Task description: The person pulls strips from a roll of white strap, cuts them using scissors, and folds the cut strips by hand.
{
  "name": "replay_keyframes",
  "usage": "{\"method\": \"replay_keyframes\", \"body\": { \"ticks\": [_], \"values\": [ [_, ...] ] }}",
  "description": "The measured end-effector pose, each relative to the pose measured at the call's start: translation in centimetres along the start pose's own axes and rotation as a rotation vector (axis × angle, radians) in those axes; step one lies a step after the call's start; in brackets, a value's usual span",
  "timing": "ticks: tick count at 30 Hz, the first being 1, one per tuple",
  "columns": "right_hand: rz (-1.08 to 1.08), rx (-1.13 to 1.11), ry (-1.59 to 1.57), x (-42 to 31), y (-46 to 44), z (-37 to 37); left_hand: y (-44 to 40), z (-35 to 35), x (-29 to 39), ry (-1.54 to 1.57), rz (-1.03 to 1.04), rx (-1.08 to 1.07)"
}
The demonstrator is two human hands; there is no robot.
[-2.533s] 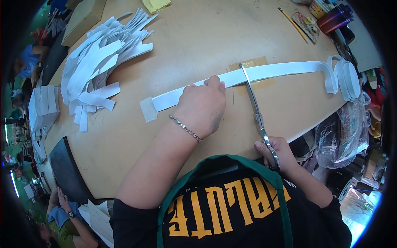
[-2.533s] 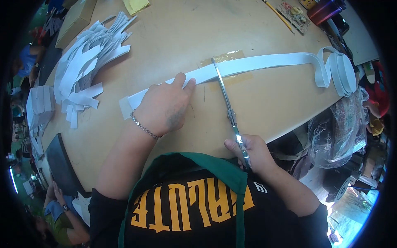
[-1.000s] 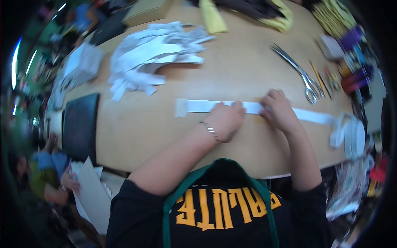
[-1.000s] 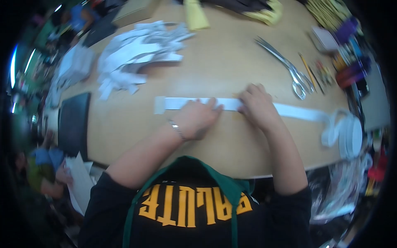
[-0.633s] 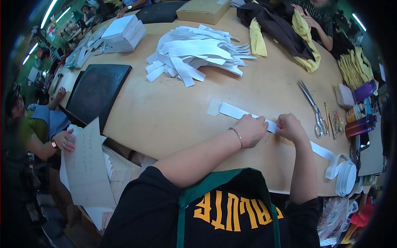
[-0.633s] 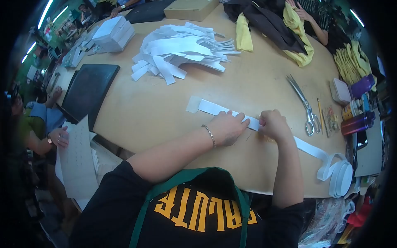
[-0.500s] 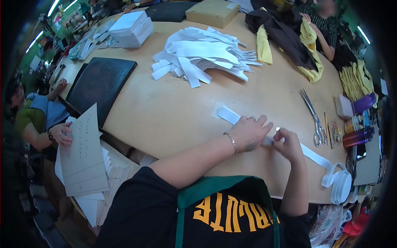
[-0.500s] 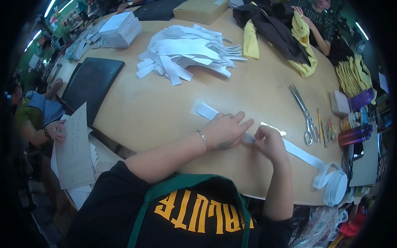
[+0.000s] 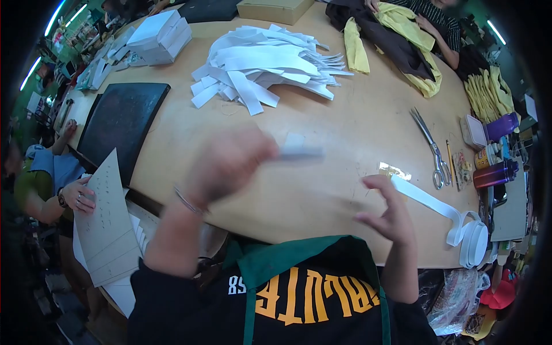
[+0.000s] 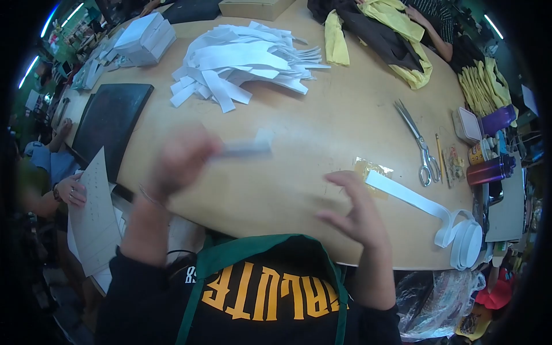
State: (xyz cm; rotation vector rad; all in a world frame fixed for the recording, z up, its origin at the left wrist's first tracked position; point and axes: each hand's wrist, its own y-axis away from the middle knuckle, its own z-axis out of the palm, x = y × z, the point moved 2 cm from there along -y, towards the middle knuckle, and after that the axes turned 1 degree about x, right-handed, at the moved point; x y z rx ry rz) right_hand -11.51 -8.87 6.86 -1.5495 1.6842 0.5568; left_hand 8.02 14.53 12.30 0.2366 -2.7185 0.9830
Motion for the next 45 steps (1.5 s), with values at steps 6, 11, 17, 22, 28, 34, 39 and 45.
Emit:
{"method": "replay_keyframes", "body": {
  "ticks": [6, 11, 17, 22, 28, 34, 39, 45],
  "values": [
    [0.346, 0.172, 0.516, 6.9, 3.3, -5.0, -12.0, -3.4, -15.6, -0.166, -0.152, -0.227],
    [0.275, 0.246, 0.592, 8.7, 3.8, -5.1, -12.9, 4.3, -21.2, -0.396, -0.314, 0.017],
    [0.287, 0.258, 0.578, 10.8, 3.4, -6.9, -8.2, 10.6, -5.1, 0.124, -0.089, -0.049],
    [0.323, 0.170, 0.484, 9.5, 1.7, -5.7, -3.2, 15.9, 1.0, 0.240, -0.150, -0.143],
    [0.383, 0.104, 0.453, 10.7, 1.8, -5.8, -3.5, 19.5, 6.0, 0.393, -0.181, -0.303],
    [0.474, 0.015, 0.417, 10.4, 1.9, -5.7, -6.9, 23.8, 8.5, 0.347, -0.113, -0.314],
    [0.484, -0.020, 0.514, 10.0, 1.9, -5.3, -6.5, 24.9, 8.9, 0.279, -0.158, -0.345],
    [0.459, 0.082, 0.397, 9.5, 2.5, -4.6, -5.1, 25.6, 8.8, 0.306, -0.235, -0.270]
  ]
}}
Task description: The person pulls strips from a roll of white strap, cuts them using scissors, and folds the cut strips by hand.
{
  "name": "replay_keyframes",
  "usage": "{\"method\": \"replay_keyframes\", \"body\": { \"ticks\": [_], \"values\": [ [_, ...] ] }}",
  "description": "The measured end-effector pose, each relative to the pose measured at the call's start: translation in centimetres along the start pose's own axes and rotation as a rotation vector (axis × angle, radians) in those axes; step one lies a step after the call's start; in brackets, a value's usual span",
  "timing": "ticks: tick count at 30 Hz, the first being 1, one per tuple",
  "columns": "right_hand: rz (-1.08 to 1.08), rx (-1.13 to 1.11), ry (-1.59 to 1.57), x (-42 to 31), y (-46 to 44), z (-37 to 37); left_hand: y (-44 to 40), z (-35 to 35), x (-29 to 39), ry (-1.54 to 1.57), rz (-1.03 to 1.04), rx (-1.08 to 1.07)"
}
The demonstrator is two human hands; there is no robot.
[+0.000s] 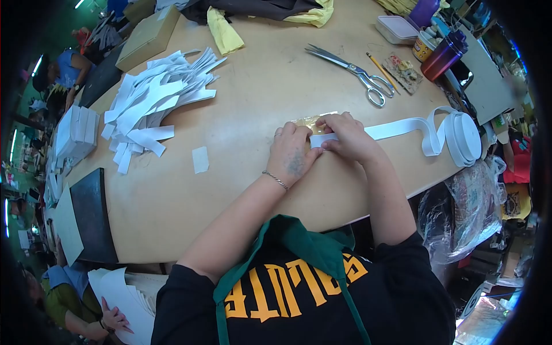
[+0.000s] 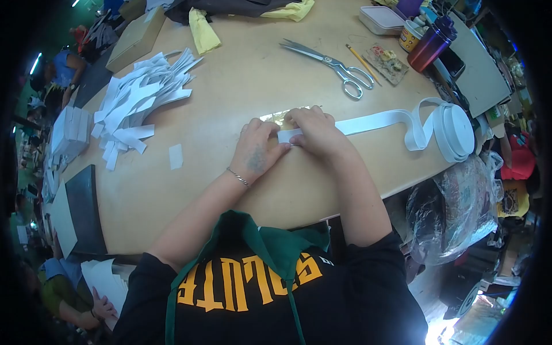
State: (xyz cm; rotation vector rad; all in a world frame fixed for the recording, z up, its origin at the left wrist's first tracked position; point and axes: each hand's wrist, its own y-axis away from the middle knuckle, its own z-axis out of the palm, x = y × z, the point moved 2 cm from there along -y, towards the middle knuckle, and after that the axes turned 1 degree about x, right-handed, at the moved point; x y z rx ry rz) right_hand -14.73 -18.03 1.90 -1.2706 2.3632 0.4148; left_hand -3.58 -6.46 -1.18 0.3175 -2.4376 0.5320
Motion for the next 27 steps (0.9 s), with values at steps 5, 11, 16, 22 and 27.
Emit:
{"method": "replay_keyframes", "body": {
  "ticks": [5, 11, 16, 22, 27],
  "values": [
    [0.019, 0.006, -0.008, -1.2, 0.6, -0.7, -0.1, 0.7, 1.2, 0.063, -0.162, -0.023],
    [-0.157, 0.178, -0.207, 0.0, 1.4, 1.9, 0.3, -0.1, 0.4, 0.409, -0.018, -0.086],
    [-0.190, 0.172, -0.306, -4.1, 2.9, 1.1, 2.2, -5.6, 2.3, 0.142, 0.196, -0.026],
    [-0.198, 0.216, 0.073, -3.3, 5.2, -1.0, 5.7, -14.4, 0.4, 0.062, 0.057, 0.099],
    [-0.007, 0.212, 0.362, 3.9, 6.2, -5.0, 9.6, -17.9, -4.9, 0.077, -0.139, 0.279]
  ]
}}
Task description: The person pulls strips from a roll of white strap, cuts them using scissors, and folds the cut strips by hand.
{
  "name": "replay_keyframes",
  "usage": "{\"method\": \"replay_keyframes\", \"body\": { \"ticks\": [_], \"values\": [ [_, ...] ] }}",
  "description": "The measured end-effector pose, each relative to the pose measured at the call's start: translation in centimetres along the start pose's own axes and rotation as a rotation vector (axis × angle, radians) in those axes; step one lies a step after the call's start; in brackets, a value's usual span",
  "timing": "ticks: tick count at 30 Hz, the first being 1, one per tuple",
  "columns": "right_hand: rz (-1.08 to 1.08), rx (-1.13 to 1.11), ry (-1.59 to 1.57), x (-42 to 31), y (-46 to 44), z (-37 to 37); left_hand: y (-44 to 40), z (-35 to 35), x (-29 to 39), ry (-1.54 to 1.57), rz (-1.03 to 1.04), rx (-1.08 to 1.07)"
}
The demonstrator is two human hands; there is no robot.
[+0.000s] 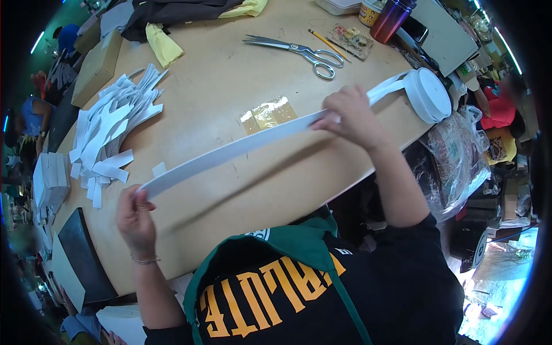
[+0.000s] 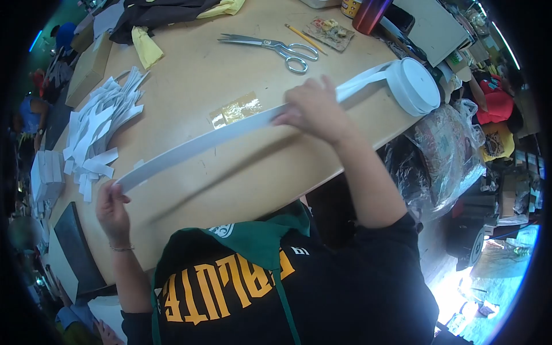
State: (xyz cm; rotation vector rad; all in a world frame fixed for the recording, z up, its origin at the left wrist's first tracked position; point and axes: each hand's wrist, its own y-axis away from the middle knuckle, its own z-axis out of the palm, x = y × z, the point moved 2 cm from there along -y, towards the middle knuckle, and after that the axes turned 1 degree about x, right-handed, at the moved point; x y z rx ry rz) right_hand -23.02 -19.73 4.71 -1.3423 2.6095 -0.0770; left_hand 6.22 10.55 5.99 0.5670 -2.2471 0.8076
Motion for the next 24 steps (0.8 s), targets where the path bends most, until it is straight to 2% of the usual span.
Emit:
{"method": "replay_keyframes", "body": {
  "ticks": [1, 5, 7, 12, 13, 14, 15, 18, 19, 20, 21, 24],
  "values": [
    [0.039, -0.041, 0.073, 1.5, 0.5, -0.4, 0.2, -1.0, -1.5, 0.021, -0.037, 0.043],
    [0.182, 0.266, 0.302, 9.5, 3.9, -1.3, 2.1, -6.4, -6.3, 0.020, -0.171, 0.121],
    [0.497, 0.248, 0.656, 11.5, 4.3, -1.4, 3.4, -8.7, -7.0, 0.009, -0.216, 0.088],
    [0.629, 0.080, 0.657, 17.8, 2.6, 1.1, 4.6, -11.4, -6.5, -0.031, -0.165, 0.060],
    [0.636, 0.095, 0.722, 21.0, 3.3, 2.0, 4.5, -11.1, -5.8, -0.014, -0.190, 0.086],
    [0.613, 0.060, 0.697, 20.3, 4.0, 0.7, 4.6, -10.9, -5.4, -0.017, -0.193, 0.096],
    [0.402, 0.108, 0.727, 23.1, 5.5, 1.0, 4.4, -10.8, -5.1, -0.022, -0.178, 0.087],
    [0.091, 0.237, 0.708, 27.3, 9.5, -0.4, 4.5, -9.8, -4.7, -0.008, -0.158, 0.088],
    [0.067, 0.213, 0.735, 30.2, 11.0, -0.5, 4.2, -9.5, -4.5, 0.000, -0.148, 0.088],
    [0.210, 0.169, 0.767, 31.0, 12.1, -0.5, 3.9, -9.2, -3.9, -0.014, -0.120, 0.087],
    [0.473, 0.071, 0.766, 30.7, 12.3, -0.8, 3.6, -8.9, -3.1, -0.028, -0.092, 0.090],
    [0.671, -0.047, 0.720, 17.5, 6.2, -3.5, 2.3, -9.4, 0.9, -0.213, 0.063, 0.056]
  ]
}}
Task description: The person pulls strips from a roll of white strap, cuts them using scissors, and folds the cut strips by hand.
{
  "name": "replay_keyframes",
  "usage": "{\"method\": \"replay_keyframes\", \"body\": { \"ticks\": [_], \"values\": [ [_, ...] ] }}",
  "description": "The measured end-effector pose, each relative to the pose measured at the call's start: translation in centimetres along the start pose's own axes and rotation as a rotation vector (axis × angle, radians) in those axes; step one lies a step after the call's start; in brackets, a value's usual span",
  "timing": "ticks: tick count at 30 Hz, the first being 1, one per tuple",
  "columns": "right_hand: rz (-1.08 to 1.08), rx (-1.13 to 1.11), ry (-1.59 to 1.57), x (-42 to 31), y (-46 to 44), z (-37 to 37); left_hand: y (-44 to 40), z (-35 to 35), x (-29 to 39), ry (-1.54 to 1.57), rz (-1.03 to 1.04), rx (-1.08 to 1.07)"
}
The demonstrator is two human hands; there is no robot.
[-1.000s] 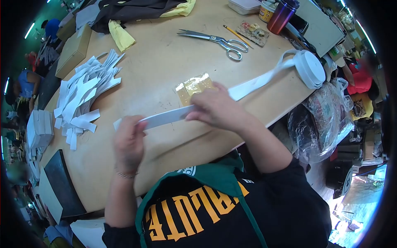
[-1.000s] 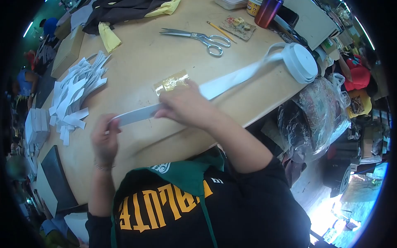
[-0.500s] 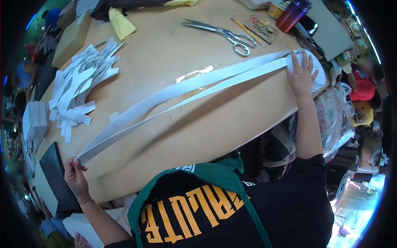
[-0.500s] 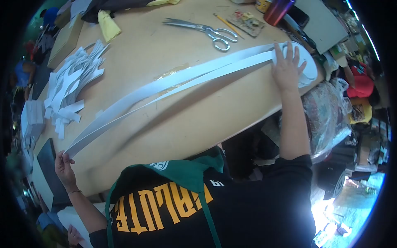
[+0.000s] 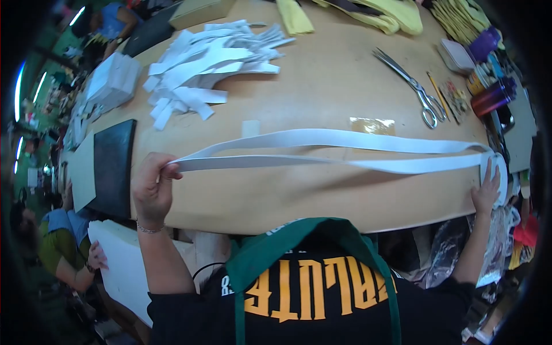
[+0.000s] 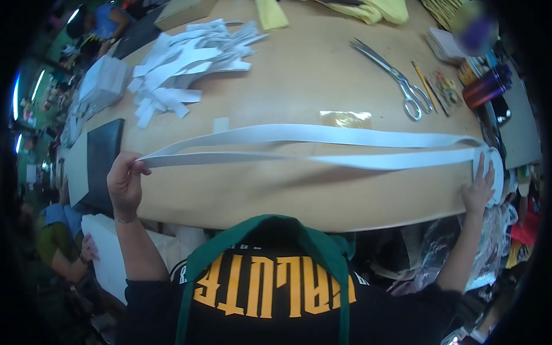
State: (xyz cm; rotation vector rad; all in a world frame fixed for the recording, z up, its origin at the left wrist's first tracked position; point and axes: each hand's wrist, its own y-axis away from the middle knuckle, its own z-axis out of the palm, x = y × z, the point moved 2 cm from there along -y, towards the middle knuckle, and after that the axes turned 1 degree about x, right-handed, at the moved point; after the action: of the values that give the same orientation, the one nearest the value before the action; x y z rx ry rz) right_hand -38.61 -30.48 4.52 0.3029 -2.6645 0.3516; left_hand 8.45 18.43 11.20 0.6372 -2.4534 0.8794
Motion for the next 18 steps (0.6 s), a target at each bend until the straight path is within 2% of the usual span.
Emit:
{"method": "replay_keyframes", "body": {
  "ticks": [1, 2, 3, 4, 6, 8, 10, 11, 12, 14, 16, 18],
  "values": [
    [-0.512, 0.329, -0.482, -0.7, -1.1, 0.6, -0.5, -0.5, 1.6, -0.078, 0.067, -0.025],
    [-0.618, 0.259, -0.854, -7.7, 2.2, -8.5, -1.0, -1.0, 3.0, -0.140, 0.165, -0.021],
    [-0.886, 0.243, -1.030, -13.2, 5.6, -15.7, -1.6, -1.2, 4.3, -0.195, 0.269, -0.028],
    [-1.051, 0.189, -1.282, -17.7, 9.0, -19.5, -2.0, -1.4, 5.7, -0.244, 0.382, -0.037],
    [-1.473, 0.204, -1.382, -24.9, 14.6, -28.7, -2.5, -1.5, 8.5, -0.285, 0.500, -0.035],
    [-1.758, 0.033, -1.296, -30.0, 17.6, -31.5, -2.3, -2.1, 9.1, -0.313, 0.563, -0.013],
    [-1.782, -0.454, -1.104, -32.6, 17.0, -30.4, -1.9, -2.8, 8.8, -0.330, 0.565, 0.021],
    [-1.728, -0.657, -1.018, -32.5, 16.0, -29.4, -1.7, -3.2, 7.9, -0.247, 0.476, 0.039],
    [-1.657, -0.770, -0.965, -31.3, 14.6, -28.2, -1.5, -3.4, 6.3, -0.161, 0.387, 0.060],
    [-1.469, -0.908, -0.857, -27.1, 11.3, -25.5, -0.9, -2.8, 2.8, 0.056, 0.148, 0.090],
    [-1.227, -0.885, -0.711, -22.0, 7.5, -22.5, -0.4, -0.4, -1.0, 0.322, -0.139, 0.069],
    [-0.950, -0.879, -0.610, -16.0, 3.7, -18.2, -0.4, 2.8, -4.0, 0.450, -0.275, 0.000]
  ]
}}
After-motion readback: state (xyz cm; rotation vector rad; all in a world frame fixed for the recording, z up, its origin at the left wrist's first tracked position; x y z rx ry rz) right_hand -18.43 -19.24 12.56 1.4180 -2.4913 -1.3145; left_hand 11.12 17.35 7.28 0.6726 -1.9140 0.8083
